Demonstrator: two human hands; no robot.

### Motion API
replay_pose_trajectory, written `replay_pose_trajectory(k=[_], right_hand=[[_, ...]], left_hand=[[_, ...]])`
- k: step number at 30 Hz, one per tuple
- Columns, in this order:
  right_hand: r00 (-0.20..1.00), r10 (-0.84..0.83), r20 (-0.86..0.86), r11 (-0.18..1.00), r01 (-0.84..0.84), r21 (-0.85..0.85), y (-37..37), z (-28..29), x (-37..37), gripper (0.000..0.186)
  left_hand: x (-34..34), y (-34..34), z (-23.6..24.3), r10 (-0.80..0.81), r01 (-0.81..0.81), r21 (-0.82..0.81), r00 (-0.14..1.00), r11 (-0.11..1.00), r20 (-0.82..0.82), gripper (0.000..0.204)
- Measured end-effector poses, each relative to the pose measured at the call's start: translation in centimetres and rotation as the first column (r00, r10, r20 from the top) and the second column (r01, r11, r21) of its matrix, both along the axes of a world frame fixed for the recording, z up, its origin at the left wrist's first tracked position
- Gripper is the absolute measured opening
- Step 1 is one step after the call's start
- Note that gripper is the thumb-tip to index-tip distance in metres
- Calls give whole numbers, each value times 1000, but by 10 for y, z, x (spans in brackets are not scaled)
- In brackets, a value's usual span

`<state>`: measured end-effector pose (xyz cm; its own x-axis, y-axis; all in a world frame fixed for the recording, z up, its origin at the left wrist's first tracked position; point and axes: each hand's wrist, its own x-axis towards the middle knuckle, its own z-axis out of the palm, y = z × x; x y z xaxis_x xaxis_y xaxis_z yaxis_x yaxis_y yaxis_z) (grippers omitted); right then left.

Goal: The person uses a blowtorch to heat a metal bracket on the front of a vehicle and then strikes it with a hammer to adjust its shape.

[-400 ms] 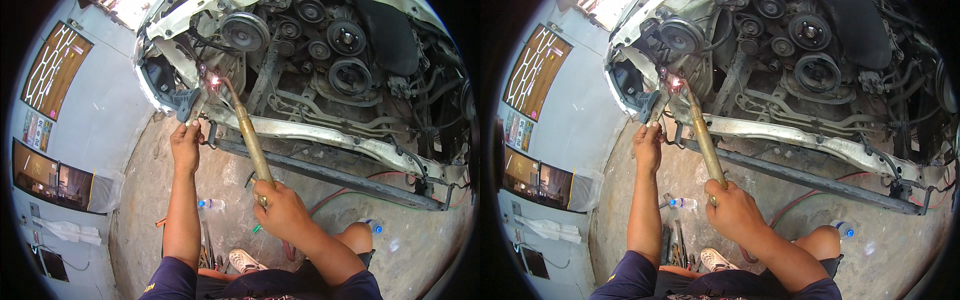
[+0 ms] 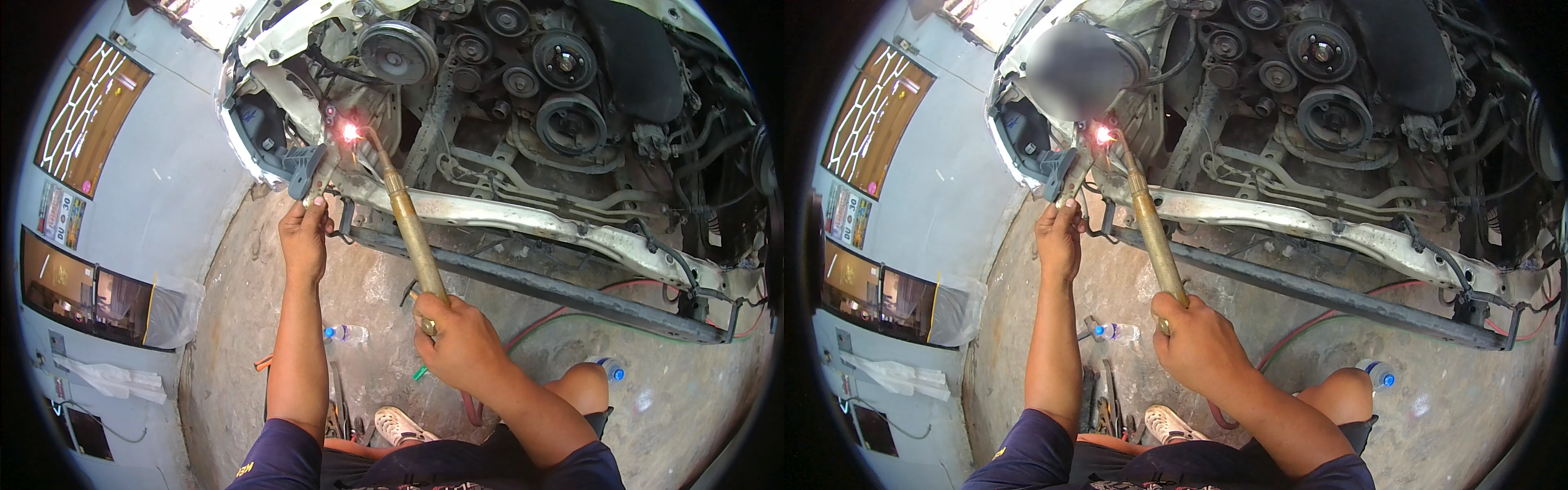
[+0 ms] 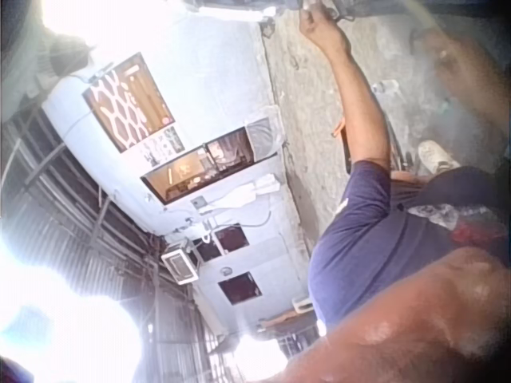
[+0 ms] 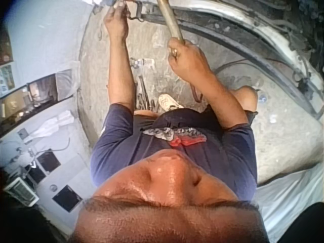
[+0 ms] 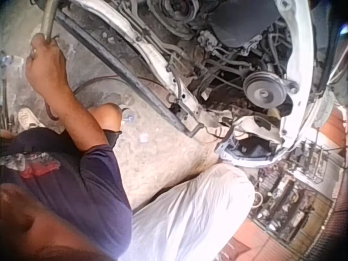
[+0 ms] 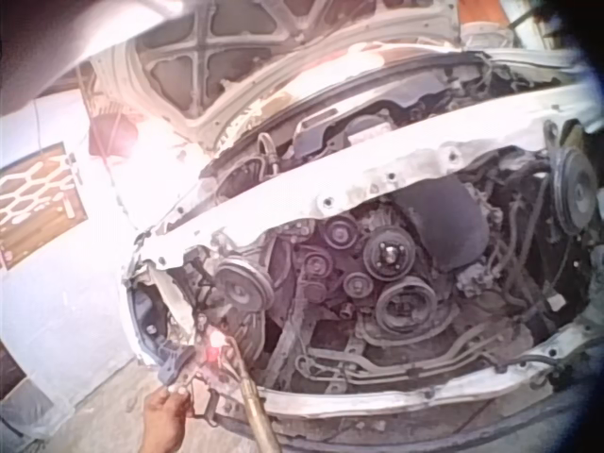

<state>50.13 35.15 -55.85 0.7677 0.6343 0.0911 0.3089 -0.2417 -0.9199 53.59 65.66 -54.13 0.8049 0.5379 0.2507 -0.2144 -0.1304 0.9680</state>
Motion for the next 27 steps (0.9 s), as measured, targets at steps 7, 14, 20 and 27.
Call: replay_pose_trajectory(k=[7, 14, 20, 27], right_hand=[[1000, -2, 0, 1000, 2, 17, 0, -1, -1, 19], [1000, 0, -6, 1000, 0, 16, 0, -2, -1, 20], [998, -60, -35, 998, 60, 14, -5, 2, 1, 21], [983, -180, -35, 983, 182, 35, -18, 4, 17, 21]], left_hand=[[3, -3, -6, 38, -38, -4, 999, 999, 37, 14], [8, -11, -15, 112, -113, 3, 988, 994, 104, 22], [9, -13, -8, 179, -180, 94, 984, 979, 17, 20], [15, -14, -6, 242, -242, 171, 970, 955, 21, 24]])
